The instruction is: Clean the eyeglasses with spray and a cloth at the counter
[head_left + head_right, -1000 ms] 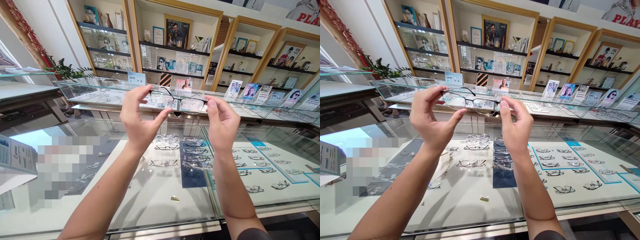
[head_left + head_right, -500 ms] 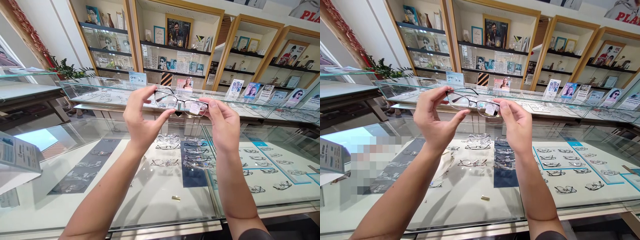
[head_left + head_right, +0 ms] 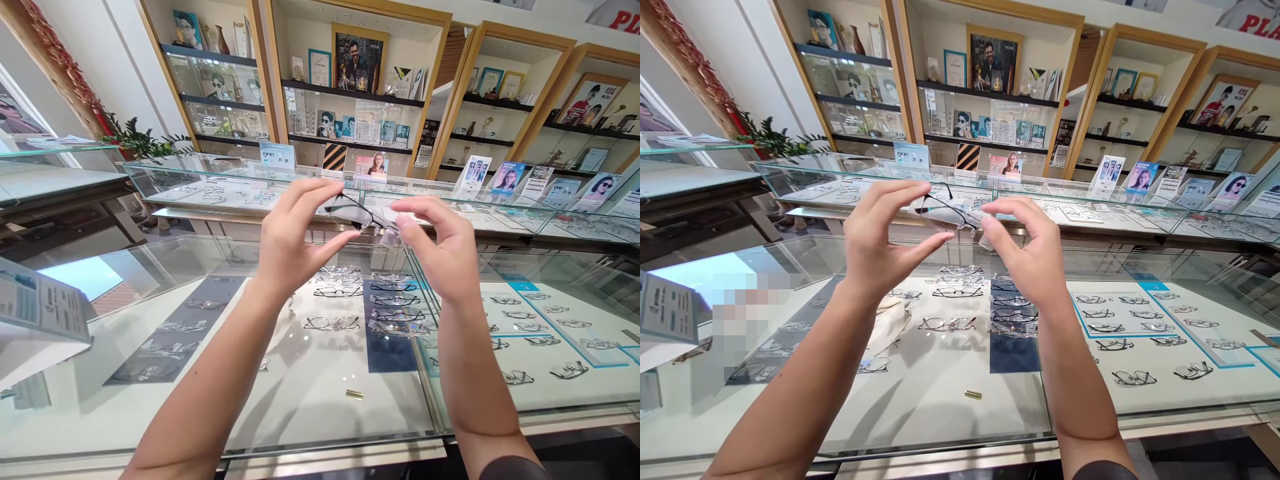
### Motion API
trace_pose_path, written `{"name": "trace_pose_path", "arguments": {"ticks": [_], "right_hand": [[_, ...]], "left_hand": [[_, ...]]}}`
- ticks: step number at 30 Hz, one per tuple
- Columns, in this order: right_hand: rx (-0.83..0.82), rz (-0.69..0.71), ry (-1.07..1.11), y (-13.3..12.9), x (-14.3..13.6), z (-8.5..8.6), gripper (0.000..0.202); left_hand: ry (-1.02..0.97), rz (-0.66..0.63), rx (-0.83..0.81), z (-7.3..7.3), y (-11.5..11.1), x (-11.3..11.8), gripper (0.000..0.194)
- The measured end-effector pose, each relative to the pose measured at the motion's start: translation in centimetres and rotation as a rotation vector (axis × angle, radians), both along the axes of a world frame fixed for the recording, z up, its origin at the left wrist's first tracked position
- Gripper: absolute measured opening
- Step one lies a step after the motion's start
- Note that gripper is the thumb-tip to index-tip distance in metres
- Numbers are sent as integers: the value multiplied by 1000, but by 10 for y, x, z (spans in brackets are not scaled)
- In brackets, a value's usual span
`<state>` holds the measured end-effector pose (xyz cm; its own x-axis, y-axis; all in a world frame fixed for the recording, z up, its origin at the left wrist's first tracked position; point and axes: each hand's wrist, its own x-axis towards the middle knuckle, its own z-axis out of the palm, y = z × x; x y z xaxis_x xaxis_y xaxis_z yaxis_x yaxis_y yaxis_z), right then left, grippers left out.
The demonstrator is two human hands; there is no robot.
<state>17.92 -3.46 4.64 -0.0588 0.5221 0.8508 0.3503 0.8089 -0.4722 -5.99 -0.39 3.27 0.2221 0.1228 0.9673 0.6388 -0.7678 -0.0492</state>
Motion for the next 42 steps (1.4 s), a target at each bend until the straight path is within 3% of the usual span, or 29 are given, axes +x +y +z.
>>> {"name": "trace_pose_path", "arguments": {"ticks": [5,15,20,28,33,34,36,38,42], "right_hand": [[-111,37,-169,1,-1,-1,7],[-225,148,-165,9,2,-2,9],[-303,296,-96,20,2,-5,14],[-567,489,-29,26,4,-8,24],[-523,379,47,36,4,-13,20],[-508,353,71,39,3,-14,18],[-481,303,119,43,0,-18,16],[-453,248,153,43,-6,-20,18],[-323,138,129,34,-23,-23,15]], "left_hand": [[105,-32,-1,4,-7,3,56],[81,-65,-98,4,-10,3,58],[33,-182,-209,4,-10,3,60],[-15,-302,-292,1,-6,1,63],[-113,-128,-199,4,-12,8,75],[-163,-88,-160,4,-15,10,69],[-236,-41,-132,3,-22,15,39],[-228,-55,-254,0,-27,21,16],[-220,-157,-648,-6,-28,31,28]]}}
